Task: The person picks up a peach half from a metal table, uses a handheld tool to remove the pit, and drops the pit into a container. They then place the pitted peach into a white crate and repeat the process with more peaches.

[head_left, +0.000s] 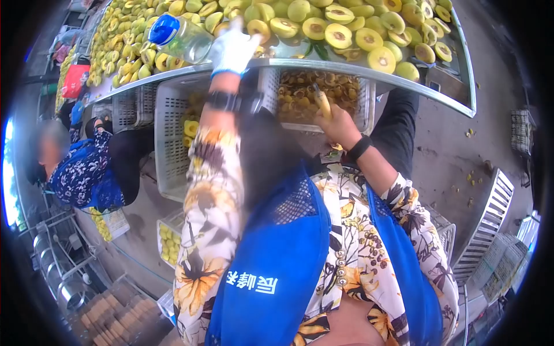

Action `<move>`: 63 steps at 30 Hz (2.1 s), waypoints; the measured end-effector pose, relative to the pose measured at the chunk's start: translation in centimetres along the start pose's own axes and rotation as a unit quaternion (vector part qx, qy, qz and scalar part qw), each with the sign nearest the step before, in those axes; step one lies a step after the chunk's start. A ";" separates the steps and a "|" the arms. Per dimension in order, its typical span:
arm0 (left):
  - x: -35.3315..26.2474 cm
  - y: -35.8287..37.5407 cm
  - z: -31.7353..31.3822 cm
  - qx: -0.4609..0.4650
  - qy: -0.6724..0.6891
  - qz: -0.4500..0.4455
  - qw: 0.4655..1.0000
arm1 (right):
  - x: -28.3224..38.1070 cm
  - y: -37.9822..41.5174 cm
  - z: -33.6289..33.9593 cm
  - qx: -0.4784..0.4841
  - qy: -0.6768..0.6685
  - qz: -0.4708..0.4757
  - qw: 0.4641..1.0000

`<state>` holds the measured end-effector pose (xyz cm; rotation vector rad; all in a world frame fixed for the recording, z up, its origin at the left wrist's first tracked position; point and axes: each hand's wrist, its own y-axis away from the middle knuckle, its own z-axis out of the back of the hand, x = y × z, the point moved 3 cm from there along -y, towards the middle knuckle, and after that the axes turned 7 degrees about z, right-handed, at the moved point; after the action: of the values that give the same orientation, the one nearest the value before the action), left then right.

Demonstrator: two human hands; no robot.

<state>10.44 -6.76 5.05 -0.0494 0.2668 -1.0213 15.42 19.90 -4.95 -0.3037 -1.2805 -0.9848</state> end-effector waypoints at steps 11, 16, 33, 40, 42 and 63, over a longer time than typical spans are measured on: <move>-4.7 3.0 -0.3 -0.101 0.275 -0.112 0.950 | 5.0 1.9 3.5 -0.102 -0.186 0.074 0.974; -8.5 11.8 1.7 -0.138 0.184 -0.296 0.927 | 6.7 -0.2 2.5 -0.054 -0.461 0.048 0.885; -5.8 14.6 -5.0 0.153 0.781 0.259 0.547 | 9.0 3.6 2.9 -0.115 0.167 0.166 0.965; -7.3 14.8 -2.3 0.058 0.744 0.199 0.635 | 7.1 4.4 0.8 -0.062 0.187 0.087 0.977; -7.4 15.0 -2.0 0.059 0.717 0.221 0.659 | 6.5 4.5 0.3 -0.051 0.204 0.071 0.975; -5.8 14.1 -3.4 0.246 0.761 0.338 0.496 | 4.4 4.4 -1.7 0.344 -0.585 -0.123 0.724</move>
<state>18.52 5.77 0.54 1.4859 1.4701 0.0017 19.68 19.29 -0.15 -0.1443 -2.8098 -0.3631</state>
